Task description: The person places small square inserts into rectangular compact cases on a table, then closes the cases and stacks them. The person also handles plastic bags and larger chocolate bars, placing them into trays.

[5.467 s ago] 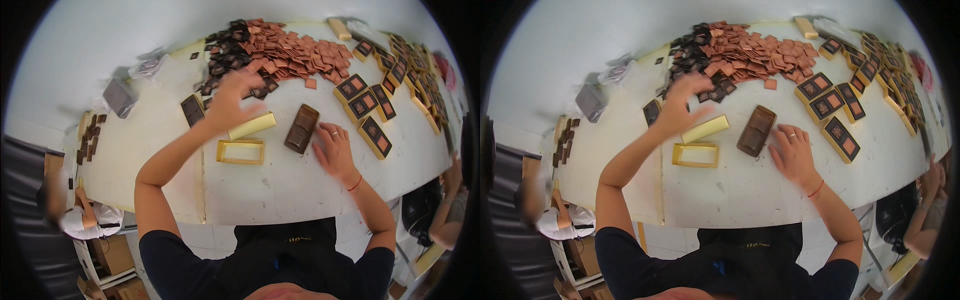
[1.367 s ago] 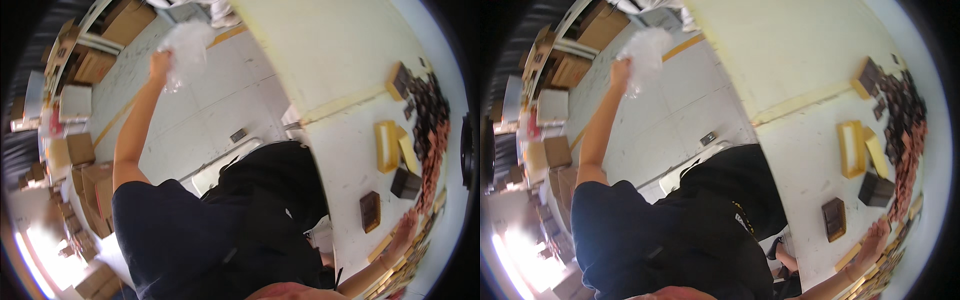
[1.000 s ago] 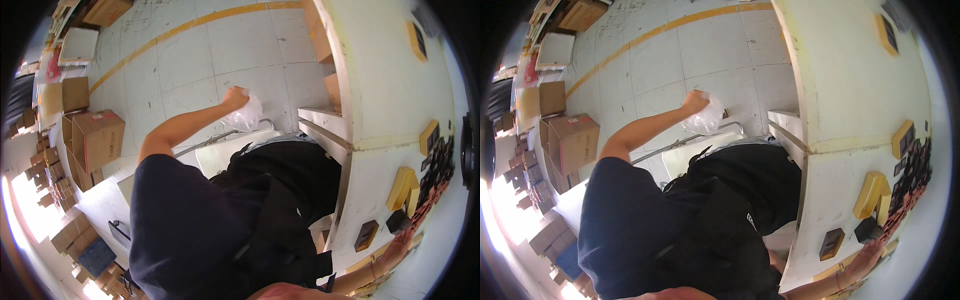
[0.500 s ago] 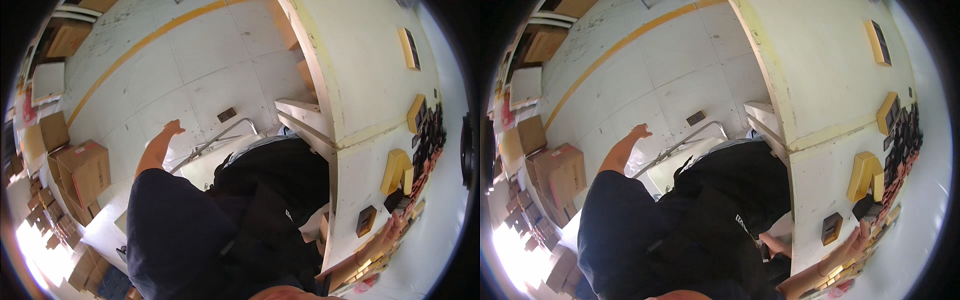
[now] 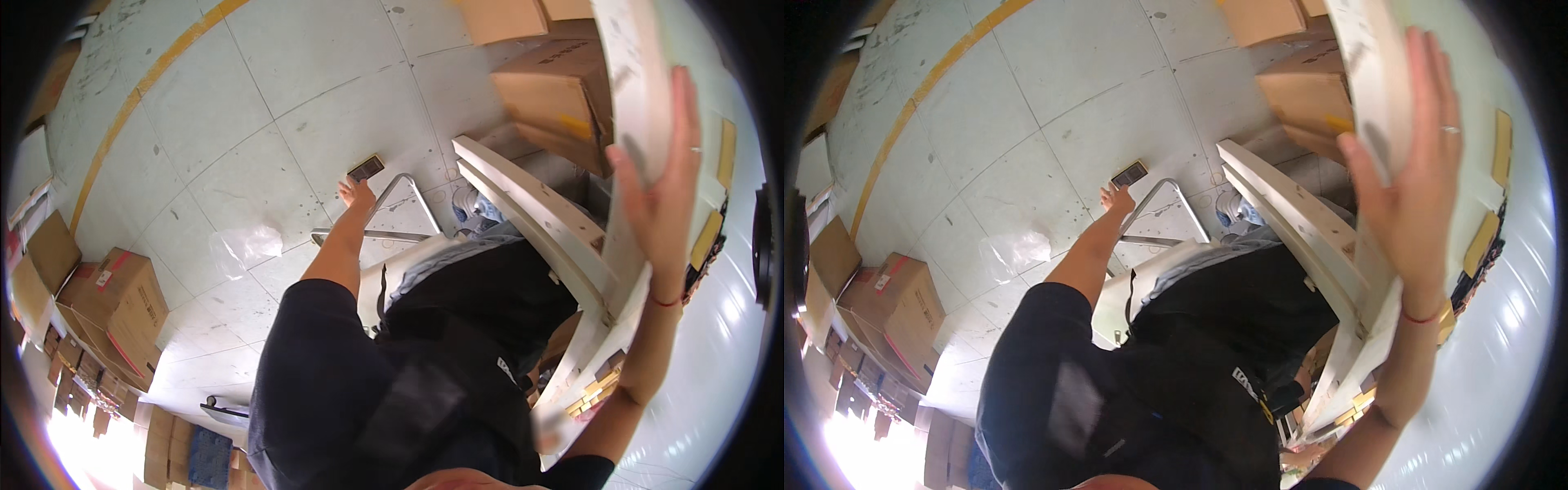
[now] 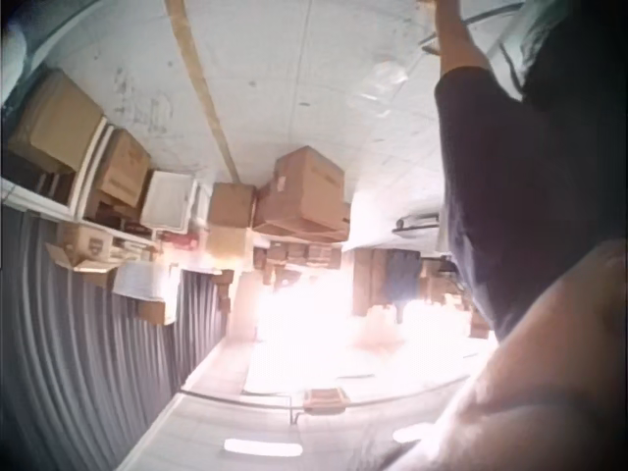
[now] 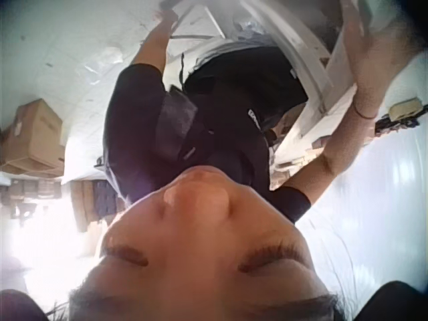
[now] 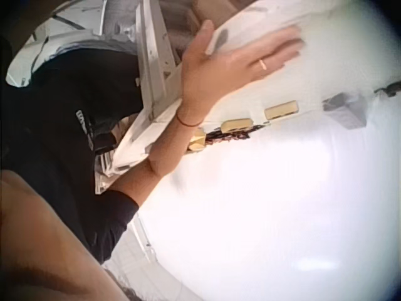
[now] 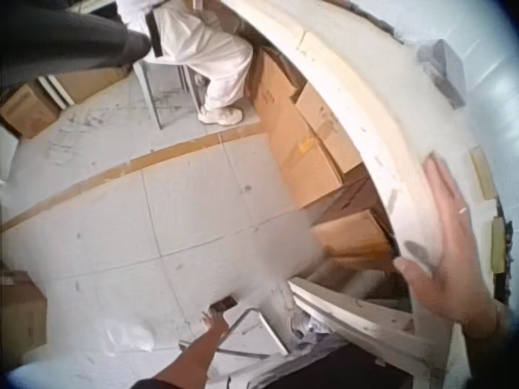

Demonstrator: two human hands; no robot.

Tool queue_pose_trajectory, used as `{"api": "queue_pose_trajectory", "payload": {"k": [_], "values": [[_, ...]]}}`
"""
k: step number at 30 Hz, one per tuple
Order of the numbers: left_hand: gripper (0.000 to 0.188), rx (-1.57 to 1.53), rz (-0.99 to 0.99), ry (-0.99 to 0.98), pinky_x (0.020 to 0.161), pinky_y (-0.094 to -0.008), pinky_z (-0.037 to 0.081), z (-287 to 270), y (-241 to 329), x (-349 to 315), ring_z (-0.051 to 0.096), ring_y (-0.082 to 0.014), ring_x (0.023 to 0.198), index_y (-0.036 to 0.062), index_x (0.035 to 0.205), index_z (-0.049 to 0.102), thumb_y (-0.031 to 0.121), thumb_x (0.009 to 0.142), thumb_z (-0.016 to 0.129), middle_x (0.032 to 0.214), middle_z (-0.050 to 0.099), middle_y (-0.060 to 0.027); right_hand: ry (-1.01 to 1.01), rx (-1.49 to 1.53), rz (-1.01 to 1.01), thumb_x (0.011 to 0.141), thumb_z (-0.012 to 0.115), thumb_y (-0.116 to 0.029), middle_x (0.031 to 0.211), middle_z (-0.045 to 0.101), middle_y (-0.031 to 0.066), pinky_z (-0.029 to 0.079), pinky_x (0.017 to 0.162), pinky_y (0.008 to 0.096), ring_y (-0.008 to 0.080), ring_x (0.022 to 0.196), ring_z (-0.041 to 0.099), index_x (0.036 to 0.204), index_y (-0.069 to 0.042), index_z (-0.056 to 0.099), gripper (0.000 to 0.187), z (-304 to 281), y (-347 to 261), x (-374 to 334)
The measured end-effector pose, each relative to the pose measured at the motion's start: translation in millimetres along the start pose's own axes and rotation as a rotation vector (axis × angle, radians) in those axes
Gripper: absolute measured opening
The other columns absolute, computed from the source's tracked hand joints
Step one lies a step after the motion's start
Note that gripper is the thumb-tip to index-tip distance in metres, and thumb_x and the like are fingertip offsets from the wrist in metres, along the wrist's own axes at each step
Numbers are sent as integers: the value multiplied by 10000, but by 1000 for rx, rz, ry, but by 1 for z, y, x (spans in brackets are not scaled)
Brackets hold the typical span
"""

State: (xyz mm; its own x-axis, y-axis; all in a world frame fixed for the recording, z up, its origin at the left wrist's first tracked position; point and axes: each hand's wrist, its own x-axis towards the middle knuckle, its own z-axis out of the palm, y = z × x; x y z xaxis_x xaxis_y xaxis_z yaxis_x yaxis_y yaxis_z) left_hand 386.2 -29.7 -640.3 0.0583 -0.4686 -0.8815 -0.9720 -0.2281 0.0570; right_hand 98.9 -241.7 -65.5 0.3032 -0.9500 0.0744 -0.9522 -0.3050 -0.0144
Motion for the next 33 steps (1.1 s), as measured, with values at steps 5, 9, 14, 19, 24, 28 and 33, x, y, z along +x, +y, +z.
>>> {"api": "queue_pose_trajectory", "payload": {"k": [5, 9, 14, 19, 24, 28, 33], "values": [[475, 355, 245, -69, 1184, -622, 81, 14, -23, 38, -31, -581, 1459, 350, 1386, 580, 241, 934, 481, 1662, -22, -176, -104, -37, 73, 935, 666, -115, 1546, 366, 170, 388, 1110, 374, 288, 1362, 447, 1530, -26, 291, 709, 6, 13, 24], [458, 575, 193, -310, 1184, -612, 7, -1, -10, 58, -50, -528, 1483, 387, 1447, 500, 348, 993, 461, 1668, -100, -100, -106, -71, 432, 949, 637, -30, 1457, 450, 176, 468, 1028, 337, 252, 1240, 548, 1490, -29, 328, 623, -6, -4, 11], [496, 606, 509, -22, 1104, -533, 314, 9, 4, 80, 234, -471, 1434, 341, 1449, 469, 257, 965, 535, 1625, 139, -138, -199, -313, 606, 927, 622, 65, 1249, 593, 141, 523, 911, 247, 194, 1035, 642, 1350, 13, 446, 460, -15, -18, 16], [345, 224, 531, 111, 885, -432, 538, -27, 46, 120, 611, -354, 1017, 255, 1262, 610, 139, 941, 554, 1289, 480, -153, -588, -450, 412, 923, 666, -39, 1164, 656, 158, 570, 820, 258, 195, 975, 681, 1230, 58, 546, 344, -50, 21, 13], [764, 79, 626, 301, 737, -464, 560, -47, 100, 146, 672, -367, 918, 301, 1515, 368, 22, 824, 539, 1451, 426, -206, -412, -206, 576, 951, 658, -80, 1220, 659, 161, 566, 856, 276, 215, 997, 693, 1250, 57, 577, 339, -24, -4, 0], [786, -268, 826, 541, 723, -495, 591, -55, 147, 138, 668, -417, 1001, 254, 1573, 231, 85, 876, 553, 1573, 249, -212, -4, 24, 231, 950, 589, -5, 1423, 521, 186, 469, 1029, 372, 301, 1256, 552, 1331, -13, 574, 381, 2, 17, 26], [677, -608, 961, 32, 1187, -434, 281, -114, 269, -27, 292, -352, 1432, 29, 1533, 259, 104, 917, 529, 1546, 321, -196, 299, -138, 244, 758, 580, 53, 1442, 509, 128, 372, 1120, 458, 335, 1321, 477, 1389, -154, 555, 664, -19, 36, 7]]}}
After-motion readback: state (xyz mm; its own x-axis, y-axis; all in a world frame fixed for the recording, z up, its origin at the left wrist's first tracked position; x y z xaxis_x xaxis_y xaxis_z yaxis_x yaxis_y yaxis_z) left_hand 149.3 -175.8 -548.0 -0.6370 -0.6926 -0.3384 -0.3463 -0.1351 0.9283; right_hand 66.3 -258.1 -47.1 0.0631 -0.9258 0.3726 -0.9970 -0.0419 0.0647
